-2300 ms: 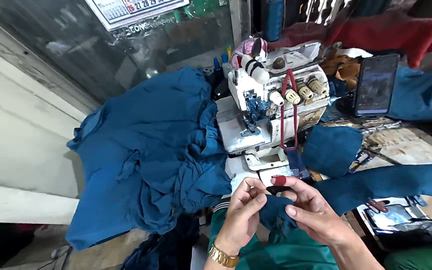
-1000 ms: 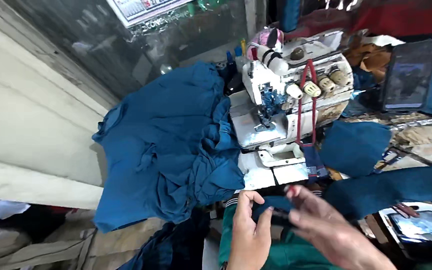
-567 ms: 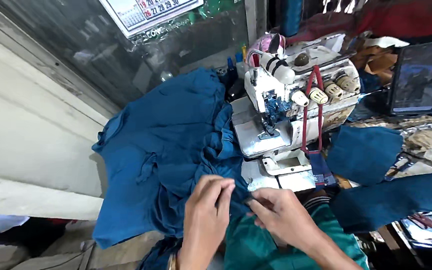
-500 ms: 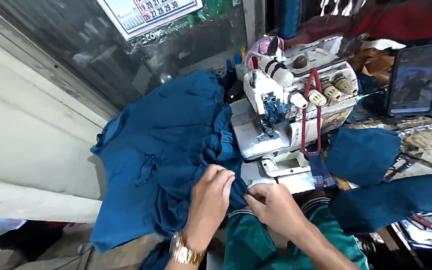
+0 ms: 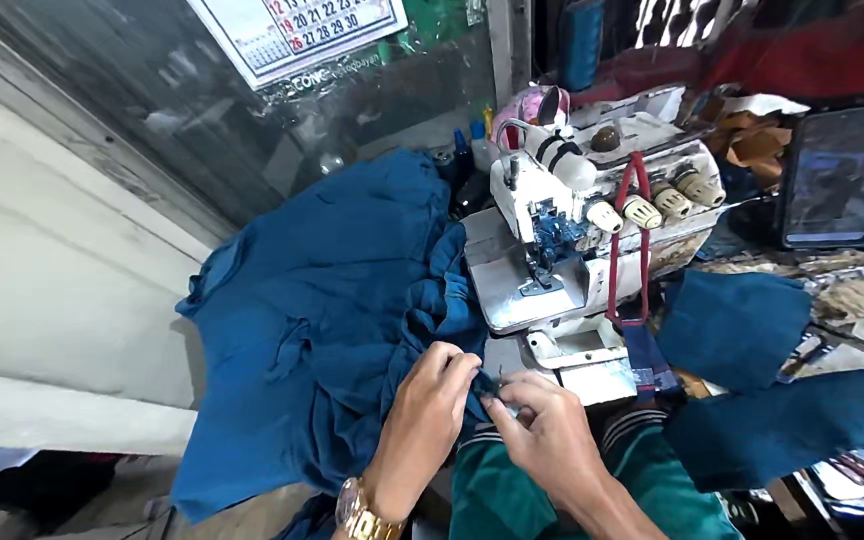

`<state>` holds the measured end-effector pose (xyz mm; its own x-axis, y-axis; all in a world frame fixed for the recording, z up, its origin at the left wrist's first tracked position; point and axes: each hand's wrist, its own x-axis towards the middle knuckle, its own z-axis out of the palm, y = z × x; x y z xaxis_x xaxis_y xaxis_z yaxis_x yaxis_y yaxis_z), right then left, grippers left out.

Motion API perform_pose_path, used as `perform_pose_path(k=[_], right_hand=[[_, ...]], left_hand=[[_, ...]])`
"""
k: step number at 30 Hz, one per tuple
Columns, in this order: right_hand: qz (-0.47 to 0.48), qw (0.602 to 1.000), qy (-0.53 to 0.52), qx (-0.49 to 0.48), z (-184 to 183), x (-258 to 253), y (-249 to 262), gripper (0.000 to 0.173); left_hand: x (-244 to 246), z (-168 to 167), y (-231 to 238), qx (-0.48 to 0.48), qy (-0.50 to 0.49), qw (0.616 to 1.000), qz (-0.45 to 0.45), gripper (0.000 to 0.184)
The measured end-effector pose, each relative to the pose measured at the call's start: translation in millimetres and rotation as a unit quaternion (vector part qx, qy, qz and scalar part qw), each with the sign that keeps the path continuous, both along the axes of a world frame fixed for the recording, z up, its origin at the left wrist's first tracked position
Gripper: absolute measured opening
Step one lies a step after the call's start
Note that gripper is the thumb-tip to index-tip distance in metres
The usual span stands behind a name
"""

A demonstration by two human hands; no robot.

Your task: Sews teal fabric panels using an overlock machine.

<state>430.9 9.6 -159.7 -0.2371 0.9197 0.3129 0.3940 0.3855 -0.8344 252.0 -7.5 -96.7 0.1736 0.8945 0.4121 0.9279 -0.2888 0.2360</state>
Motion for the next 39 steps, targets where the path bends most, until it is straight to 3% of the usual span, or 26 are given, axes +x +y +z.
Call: perform_pose_path(k=[8, 18, 23, 27, 30, 32, 35, 39], right_hand=[[-0.003, 1.0, 0.019, 0.015, 21, 19, 2, 0.017], [0.019, 0.996, 0.023, -0.088, 38, 40, 16, 0.02], [0.044, 0.993, 0.025, -0.107, 36, 48, 24, 0.012], [0.078, 0.983, 0.011, -0.164, 34, 56, 33, 0.018], [0.102, 0.973, 0.071, -0.196, 49, 66, 40, 0.019], [0.091, 0.968, 0.136, -0.191, 63, 72, 48, 0.019], [0.034, 0.96, 0.184, -0.207, 69, 75, 66, 0.019], [0.031, 0.927, 0.268, -0.261, 55, 80, 70, 0.022]], left_hand=[[6, 13, -6, 0.045, -0.042, 0.998, -0.005, 0.024], [23, 22, 2, 0.042, -0.042, 0.998, -0.028, 0.028], [32, 28, 10, 0.023, 0.009, 0.999, 0.025, 0.018], [24, 9, 24, -0.05, -0.03, 0.997, 0.044, 0.028], [16, 30, 43, -0.119, -0.111, 0.987, 0.0, 0.025], [29, 60, 56, -0.091, -0.129, 0.987, -0.022, 0.019], [53, 74, 91, -0.031, -0.061, 0.997, -0.021, 0.02], [52, 79, 120, -0.145, 0.007, 0.989, -0.002, 0.032]])
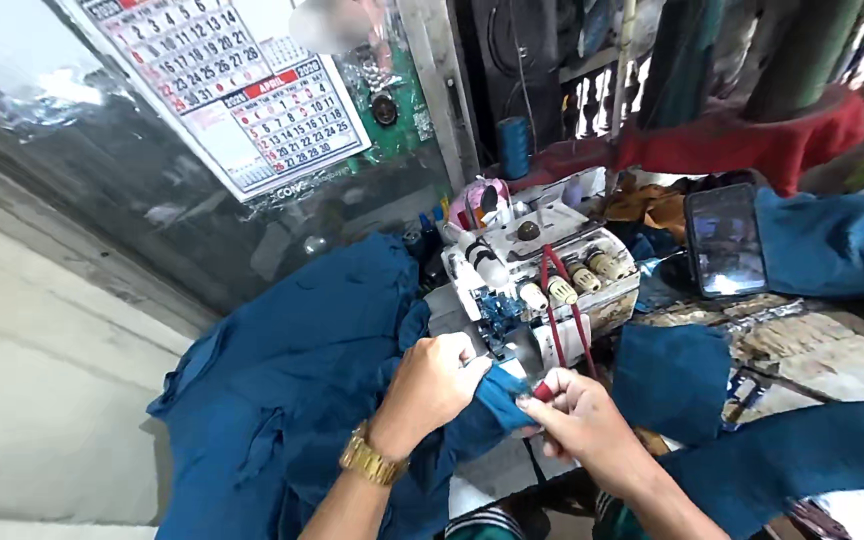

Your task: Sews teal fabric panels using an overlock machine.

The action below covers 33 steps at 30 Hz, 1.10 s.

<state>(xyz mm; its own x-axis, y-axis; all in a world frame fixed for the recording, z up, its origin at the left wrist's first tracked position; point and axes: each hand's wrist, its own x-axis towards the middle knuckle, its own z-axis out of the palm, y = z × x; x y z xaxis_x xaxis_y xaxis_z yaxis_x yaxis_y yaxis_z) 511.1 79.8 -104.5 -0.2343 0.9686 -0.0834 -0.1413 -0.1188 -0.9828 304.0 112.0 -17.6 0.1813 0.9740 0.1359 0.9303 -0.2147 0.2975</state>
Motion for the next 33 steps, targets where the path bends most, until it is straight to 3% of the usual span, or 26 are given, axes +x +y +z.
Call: perform_pose_path(k=[2, 5, 7, 13, 17, 23, 28, 30, 33], right_hand=[[-0.041, 0.998, 0.037, -0.009, 0, -6, 0, 0.022], [-0.106, 0.992, 0.062, -0.001, 6, -21, 9, 0.022], [-0.106, 0.993, 0.042, 0.003, 7, -25, 10, 0.022], [-0.07, 0.997, 0.012, 0.013, 5, -18, 11, 0.024], [-0.071, 0.997, -0.004, 0.039, 4, -19, 12, 0.024], [-0.073, 0.997, -0.012, 0.029, 0, -21, 18, 0.028], [-0.135, 0.962, -0.127, 0.2, -7, -15, 22, 0.028], [-0.126, 0.95, -0.159, 0.236, 9, -9, 20, 0.025], [-0.034, 0.964, -0.185, 0.185, 54, -5, 13, 0.019]], left_hand=[[3, -3, 9, 0.013, 0.019, 0.999, 0.034, 0.03], [16, -21, 19, 0.143, 0.05, 0.985, 0.077, 0.02], [12, -26, 19, 0.176, 0.053, 0.981, 0.065, 0.019], [-18, -18, 3, 0.172, 0.029, 0.978, -0.116, 0.017], [-28, -2, 7, 0.089, 0.053, 0.974, -0.2, 0.022], [-25, 19, 20, 0.058, 0.077, 0.971, -0.22, 0.016], [-24, 30, 24, 0.052, 0.042, 0.971, -0.229, 0.013], [-24, 32, 23, 0.051, 0.037, 0.969, -0.237, 0.012], [-24, 35, 21, 0.053, 0.014, 0.968, -0.243, 0.011]])
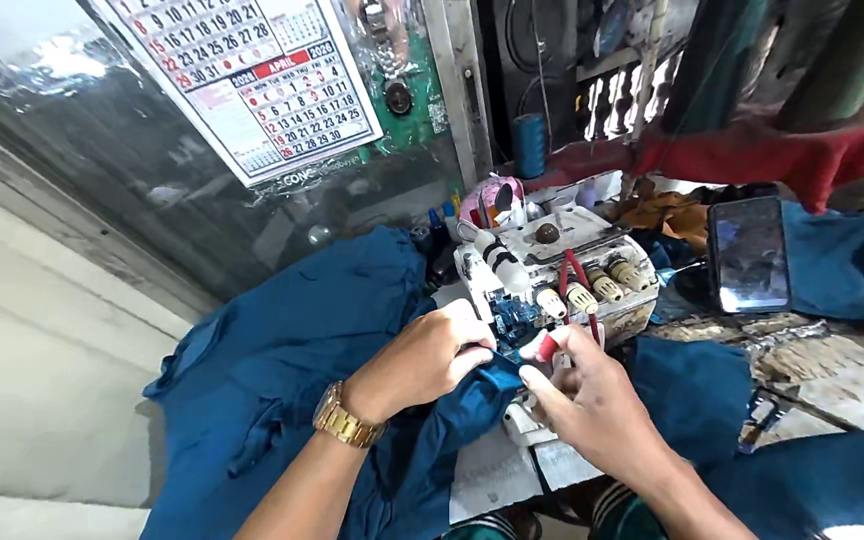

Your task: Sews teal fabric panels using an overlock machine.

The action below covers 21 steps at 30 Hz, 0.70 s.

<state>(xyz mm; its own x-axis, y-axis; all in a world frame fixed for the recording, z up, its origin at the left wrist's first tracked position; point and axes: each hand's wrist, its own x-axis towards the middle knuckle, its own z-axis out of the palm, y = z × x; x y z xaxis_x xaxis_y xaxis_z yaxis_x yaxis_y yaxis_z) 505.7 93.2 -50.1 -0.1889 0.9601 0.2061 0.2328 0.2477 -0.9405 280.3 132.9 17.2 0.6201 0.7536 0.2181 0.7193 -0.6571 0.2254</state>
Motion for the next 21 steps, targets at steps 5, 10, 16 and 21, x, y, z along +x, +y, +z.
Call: perform_pose_path(k=[5, 10, 16, 21], right_hand=[[0.053, 0.998, -0.016, 0.012, -1, -7, 18, 0.031], [0.066, 0.997, -0.022, -0.024, 6, -7, 16, 0.032], [0.073, 0.997, 0.008, -0.036, 5, 2, 9, 0.031], [0.061, 0.996, 0.055, 0.039, 1, -8, 12, 0.032]], left_hand=[[0, -1, -6, -0.003, -0.014, 1.0, 0.008, 0.014], [6, -1, -9, -0.01, -0.018, 1.0, -0.009, 0.011], [-18, 2, -19, 0.013, -0.081, 0.993, 0.079, 0.013], [-3, -39, -14, 0.004, -0.164, 0.981, 0.098, 0.013]])
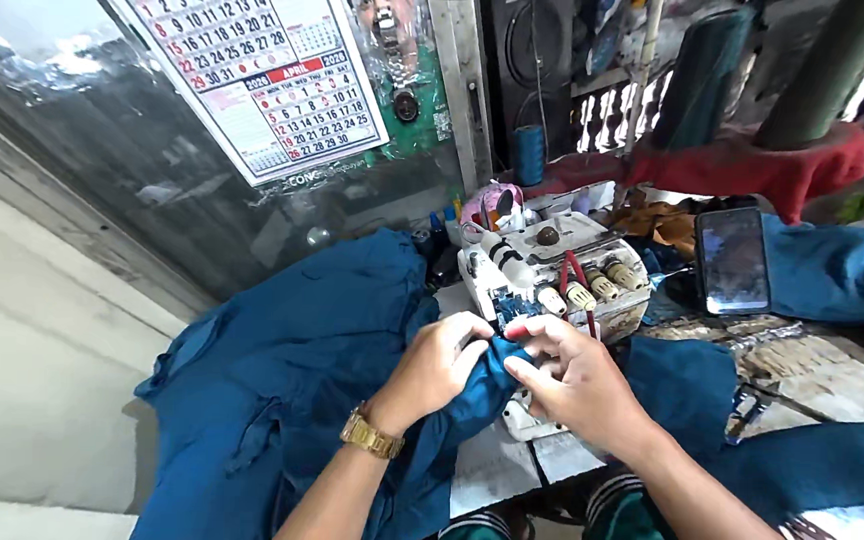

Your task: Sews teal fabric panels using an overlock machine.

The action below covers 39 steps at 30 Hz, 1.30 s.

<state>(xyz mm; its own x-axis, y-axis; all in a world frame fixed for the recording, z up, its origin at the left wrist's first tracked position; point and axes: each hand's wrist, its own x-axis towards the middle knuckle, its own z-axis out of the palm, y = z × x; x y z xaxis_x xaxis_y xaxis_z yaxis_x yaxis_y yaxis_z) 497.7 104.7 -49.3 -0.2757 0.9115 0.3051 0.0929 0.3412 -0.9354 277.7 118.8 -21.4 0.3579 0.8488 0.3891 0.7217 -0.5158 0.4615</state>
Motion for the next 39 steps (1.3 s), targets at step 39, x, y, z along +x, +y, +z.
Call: perform_pose_path(k=[39], right_hand=[[0.062, 0.993, 0.086, -0.046, -35, -2, -18, 0.019]], left_hand=[[-95, -1, -61, -0.107, 0.262, 0.956, 0.08, 0.029]])
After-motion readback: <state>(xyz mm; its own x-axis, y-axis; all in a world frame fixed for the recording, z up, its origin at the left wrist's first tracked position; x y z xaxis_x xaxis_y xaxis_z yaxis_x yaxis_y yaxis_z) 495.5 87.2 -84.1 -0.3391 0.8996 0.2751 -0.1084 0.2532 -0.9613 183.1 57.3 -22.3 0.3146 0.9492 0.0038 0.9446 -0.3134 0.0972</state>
